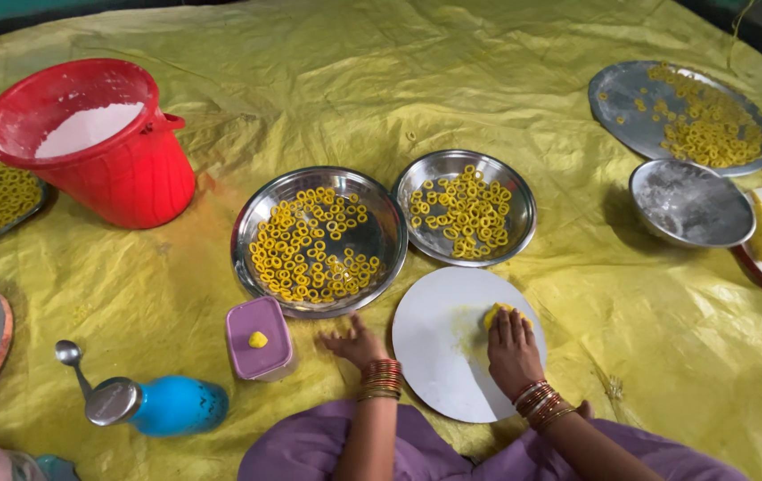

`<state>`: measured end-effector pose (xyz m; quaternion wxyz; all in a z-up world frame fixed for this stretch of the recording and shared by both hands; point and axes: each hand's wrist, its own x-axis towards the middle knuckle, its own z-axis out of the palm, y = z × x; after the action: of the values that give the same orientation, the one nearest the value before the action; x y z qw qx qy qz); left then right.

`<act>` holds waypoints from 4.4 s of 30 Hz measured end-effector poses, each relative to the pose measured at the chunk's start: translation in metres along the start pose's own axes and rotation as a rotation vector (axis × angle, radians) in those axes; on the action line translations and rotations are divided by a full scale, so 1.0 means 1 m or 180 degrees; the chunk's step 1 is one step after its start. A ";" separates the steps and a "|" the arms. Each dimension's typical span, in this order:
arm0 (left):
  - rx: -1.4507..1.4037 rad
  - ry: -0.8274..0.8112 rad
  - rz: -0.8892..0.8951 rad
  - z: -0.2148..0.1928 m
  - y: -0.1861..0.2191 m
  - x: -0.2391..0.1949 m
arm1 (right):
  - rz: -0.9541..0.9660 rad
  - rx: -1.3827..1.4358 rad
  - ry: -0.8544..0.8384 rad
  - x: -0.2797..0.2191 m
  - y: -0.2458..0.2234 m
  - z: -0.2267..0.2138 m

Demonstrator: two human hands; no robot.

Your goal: The person sits on a yellow tarp and shapes yellow dough into small rings by hand. They roll small pieces of dough into thin strips, pinch the ends together to form circles, and place the finished rings into a metal tray. The person also transfers a batch of completed rings from one tray to another.

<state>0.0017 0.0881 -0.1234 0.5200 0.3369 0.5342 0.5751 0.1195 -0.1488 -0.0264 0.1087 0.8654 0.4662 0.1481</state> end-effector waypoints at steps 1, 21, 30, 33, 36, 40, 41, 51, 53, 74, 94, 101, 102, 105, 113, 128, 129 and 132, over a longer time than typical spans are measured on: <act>-0.0206 0.0046 -0.0489 0.000 -0.006 0.009 | -0.0018 0.0038 -0.0008 0.001 0.002 -0.002; -0.1837 -0.0920 -0.2416 0.078 0.059 0.079 | 0.0890 0.2047 0.0535 0.013 0.048 -0.021; -0.1063 -0.1483 -0.2645 -0.059 0.045 -0.054 | 0.1368 0.2327 0.0311 0.016 0.050 -0.022; -0.0723 -0.1488 -0.2511 -0.079 0.060 -0.066 | 0.1746 0.2688 0.0660 0.017 0.063 -0.031; -0.0611 -0.1662 -0.2513 -0.107 0.066 -0.077 | 0.2123 0.2751 0.1344 0.013 0.086 -0.059; -0.0592 -0.1649 -0.2486 -0.139 0.063 -0.104 | 0.1839 0.2945 0.2040 -0.014 0.104 -0.121; -0.0535 -0.1771 -0.2329 -0.146 0.063 -0.115 | 0.1780 0.2961 0.2053 -0.020 0.098 -0.134; -0.0986 -0.2162 -0.2330 -0.185 0.045 -0.181 | 0.1993 0.3021 0.0893 -0.080 0.006 -0.109; -0.0875 -0.2170 -0.2377 -0.185 0.036 -0.179 | 0.2007 0.2724 0.1003 -0.076 0.009 -0.097; -0.0548 -0.2416 -0.2612 -0.184 0.017 -0.189 | 0.1918 0.1825 0.0433 -0.014 -0.027 -0.169; -0.0044 -0.2446 -0.2665 -0.181 0.066 -0.183 | 0.2543 0.2573 0.1216 -0.072 0.058 -0.107; -0.0032 -0.2799 -0.2434 -0.180 0.073 -0.174 | 0.2556 0.2194 0.0167 -0.002 0.024 -0.113; 0.0051 -0.2791 -0.2445 -0.179 0.077 -0.173 | 0.2317 0.2143 0.0234 0.002 0.013 -0.119; 0.0088 -0.3067 -0.2277 -0.179 0.091 -0.169 | 0.1786 0.2062 0.0113 0.009 -0.021 -0.143; -0.0142 -0.2979 -0.2616 -0.176 0.101 -0.172 | 0.0707 0.2378 -0.0624 -0.053 -0.057 -0.194; -0.0156 -0.3083 -0.2460 -0.169 0.124 -0.171 | 0.2018 0.1719 0.0088 -0.104 0.037 -0.121; -0.0192 -0.3127 -0.2426 -0.169 0.125 -0.170 | 0.2016 0.1721 -0.0006 -0.106 0.024 -0.123; -0.0235 -0.3223 -0.2266 -0.169 0.132 -0.169 | 0.1640 0.3038 -0.0369 -0.116 -0.007 -0.134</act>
<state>-0.1499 -0.1042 -0.0021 0.8802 0.3509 0.2805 0.1532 0.0058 -0.2360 0.0788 -0.3104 0.9116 0.2477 -0.1061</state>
